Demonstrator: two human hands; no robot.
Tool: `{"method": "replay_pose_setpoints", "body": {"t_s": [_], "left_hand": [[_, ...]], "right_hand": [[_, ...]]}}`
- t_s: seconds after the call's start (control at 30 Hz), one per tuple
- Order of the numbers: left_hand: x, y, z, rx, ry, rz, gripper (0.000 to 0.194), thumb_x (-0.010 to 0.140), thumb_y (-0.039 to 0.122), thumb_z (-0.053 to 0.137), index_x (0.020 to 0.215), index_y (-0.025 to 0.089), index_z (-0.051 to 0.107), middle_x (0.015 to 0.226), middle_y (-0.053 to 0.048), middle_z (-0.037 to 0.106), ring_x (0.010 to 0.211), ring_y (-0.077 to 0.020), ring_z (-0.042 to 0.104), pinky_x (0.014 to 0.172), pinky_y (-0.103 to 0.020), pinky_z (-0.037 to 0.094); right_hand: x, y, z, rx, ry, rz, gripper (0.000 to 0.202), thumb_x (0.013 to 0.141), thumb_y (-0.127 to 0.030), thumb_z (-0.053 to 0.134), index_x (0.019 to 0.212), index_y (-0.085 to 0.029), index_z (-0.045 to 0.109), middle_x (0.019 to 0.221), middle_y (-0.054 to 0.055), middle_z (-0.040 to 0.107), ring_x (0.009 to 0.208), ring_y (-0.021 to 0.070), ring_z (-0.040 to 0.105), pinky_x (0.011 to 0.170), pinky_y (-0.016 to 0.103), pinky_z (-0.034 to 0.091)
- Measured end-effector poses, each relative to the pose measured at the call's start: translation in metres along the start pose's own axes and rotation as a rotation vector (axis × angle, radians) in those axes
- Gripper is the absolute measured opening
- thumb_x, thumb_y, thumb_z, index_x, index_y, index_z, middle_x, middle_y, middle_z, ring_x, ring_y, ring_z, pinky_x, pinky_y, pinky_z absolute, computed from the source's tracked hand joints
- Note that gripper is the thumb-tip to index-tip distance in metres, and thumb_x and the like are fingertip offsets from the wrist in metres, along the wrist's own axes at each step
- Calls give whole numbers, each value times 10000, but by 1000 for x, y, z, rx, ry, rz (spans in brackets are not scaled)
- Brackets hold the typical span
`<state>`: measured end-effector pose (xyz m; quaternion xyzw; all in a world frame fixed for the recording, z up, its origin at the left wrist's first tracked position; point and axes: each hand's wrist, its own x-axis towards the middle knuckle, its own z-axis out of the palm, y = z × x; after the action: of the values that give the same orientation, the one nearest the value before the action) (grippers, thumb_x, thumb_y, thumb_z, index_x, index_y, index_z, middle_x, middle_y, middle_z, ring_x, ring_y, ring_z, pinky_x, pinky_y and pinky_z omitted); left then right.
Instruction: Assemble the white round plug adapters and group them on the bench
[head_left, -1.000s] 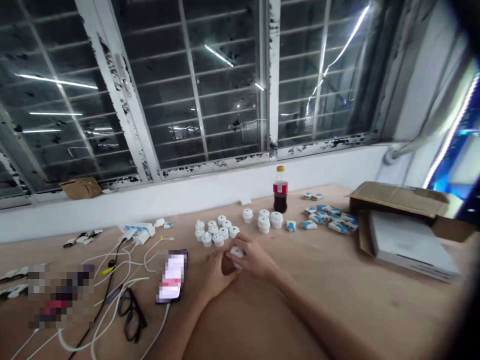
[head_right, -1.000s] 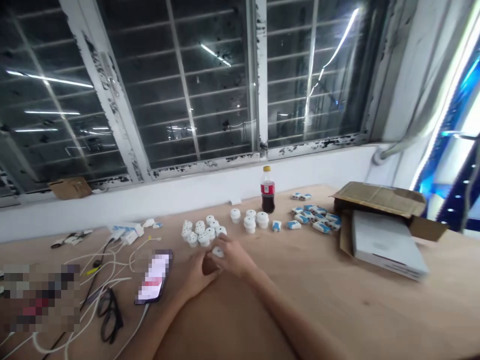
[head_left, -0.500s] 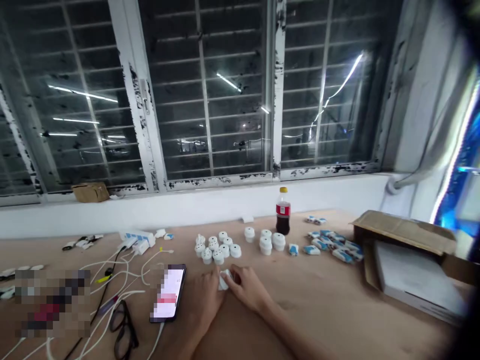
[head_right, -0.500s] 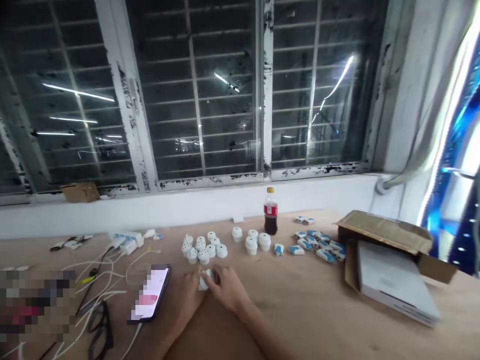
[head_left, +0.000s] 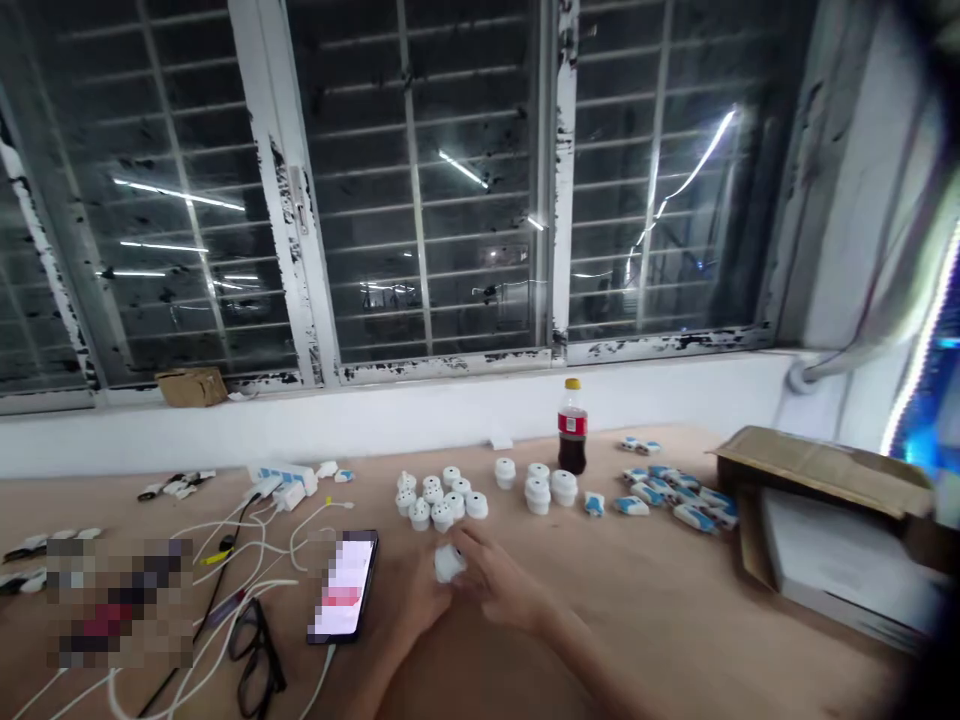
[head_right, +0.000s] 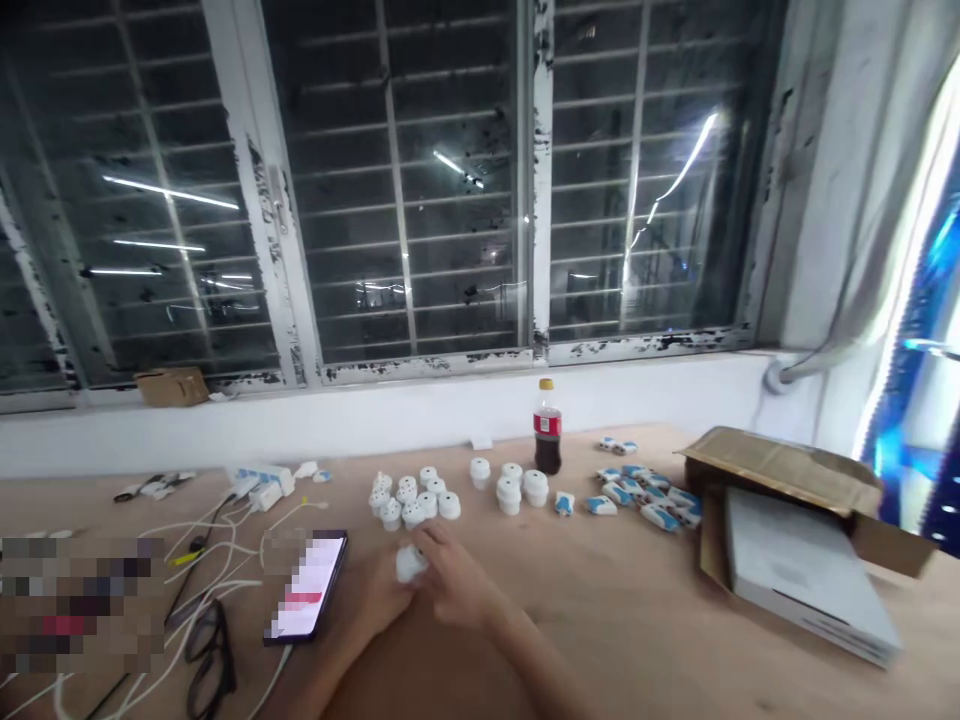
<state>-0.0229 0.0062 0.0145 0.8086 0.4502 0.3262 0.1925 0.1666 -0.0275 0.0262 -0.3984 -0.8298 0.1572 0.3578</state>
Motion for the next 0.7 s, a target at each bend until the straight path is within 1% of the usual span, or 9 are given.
{"method": "replay_pose_setpoints", "body": {"t_s": [0.1, 0.17, 0.23, 0.3, 0.37, 0.5, 0.6, 0.67, 0.7], "left_hand": [[2, -1, 3, -12, -55, 43, 350, 841, 221, 696, 1142, 354, 817, 1043, -65, 850, 973, -340, 797, 854, -433, 597], [3, 0, 4, 1, -55, 14, 316, 854, 240, 689, 1121, 346, 822, 1055, -75, 846, 994, -359, 794, 870, -460, 595], [4, 2, 1, -15, -73, -4, 330, 855, 229, 686, 1143, 315, 820, 1084, -89, 844, 1022, -364, 787, 887, -468, 594], [4, 6, -3, -59, -90, 2, 342, 857, 205, 680, 1160, 285, 817, 1109, -95, 843, 1028, -346, 782, 895, -452, 598], [4, 9, -7, -56, -82, 2, 328, 857, 214, 695, 1154, 279, 819, 1102, -89, 845, 1007, -333, 779, 894, -441, 599], [2, 11, -11, -43, -121, -35, 230, 854, 265, 731, 1063, 282, 826, 1032, -64, 846, 936, -318, 771, 843, -418, 599], [3, 4, -9, -136, -119, -49, 197, 875, 233, 700, 1040, 250, 807, 1035, -57, 840, 949, -297, 764, 845, -398, 599], [5, -3, -4, -160, -94, -66, 223, 891, 219, 679, 1090, 236, 779, 1058, -53, 831, 963, -283, 754, 874, -400, 597], [6, -7, -1, -171, -82, -70, 231, 891, 214, 681, 1107, 236, 761, 1070, -45, 824, 971, -271, 747, 895, -397, 594]], "right_hand": [[-1, -1, 6, -72, 43, 181, 267, 983, -366, 654, 1236, -289, 615, 1242, 100, 700, 1062, 317, 707, 922, 432, 577], [-1, 0, 9, -87, 30, 241, 209, 1031, -360, 592, 1228, -290, 600, 1174, 90, 718, 948, 293, 714, 873, 418, 574], [-1, 1, 7, -56, -1, 168, 271, 1004, -285, 610, 1274, -279, 590, 1225, 102, 698, 1002, 291, 708, 917, 417, 573], [-1, 1, 1, 10, -11, 46, 356, 963, -208, 629, 1310, -278, 595, 1328, 108, 651, 1156, 299, 677, 1020, 430, 556], [-1, 0, -6, 81, -20, -29, 396, 936, -152, 637, 1303, -301, 618, 1343, 89, 636, 1219, 292, 648, 1051, 426, 552], [-1, -5, -14, 132, -28, -58, 470, 915, -71, 588, 1324, -299, 638, 1290, 70, 628, 1077, 226, 664, 887, 338, 591], [-1, -6, -19, 126, 16, -86, 412, 934, -95, 601, 1293, -289, 652, 1299, 74, 639, 1137, 237, 646, 901, 339, 585], [1, -2, -23, 100, 91, -25, 384, 950, -138, 623, 1299, -296, 655, 1299, 74, 649, 1105, 245, 659, 885, 352, 590], [1, 2, -25, 56, 152, 37, 377, 962, -159, 621, 1311, -296, 660, 1294, 76, 650, 1028, 237, 672, 865, 360, 593]]}}
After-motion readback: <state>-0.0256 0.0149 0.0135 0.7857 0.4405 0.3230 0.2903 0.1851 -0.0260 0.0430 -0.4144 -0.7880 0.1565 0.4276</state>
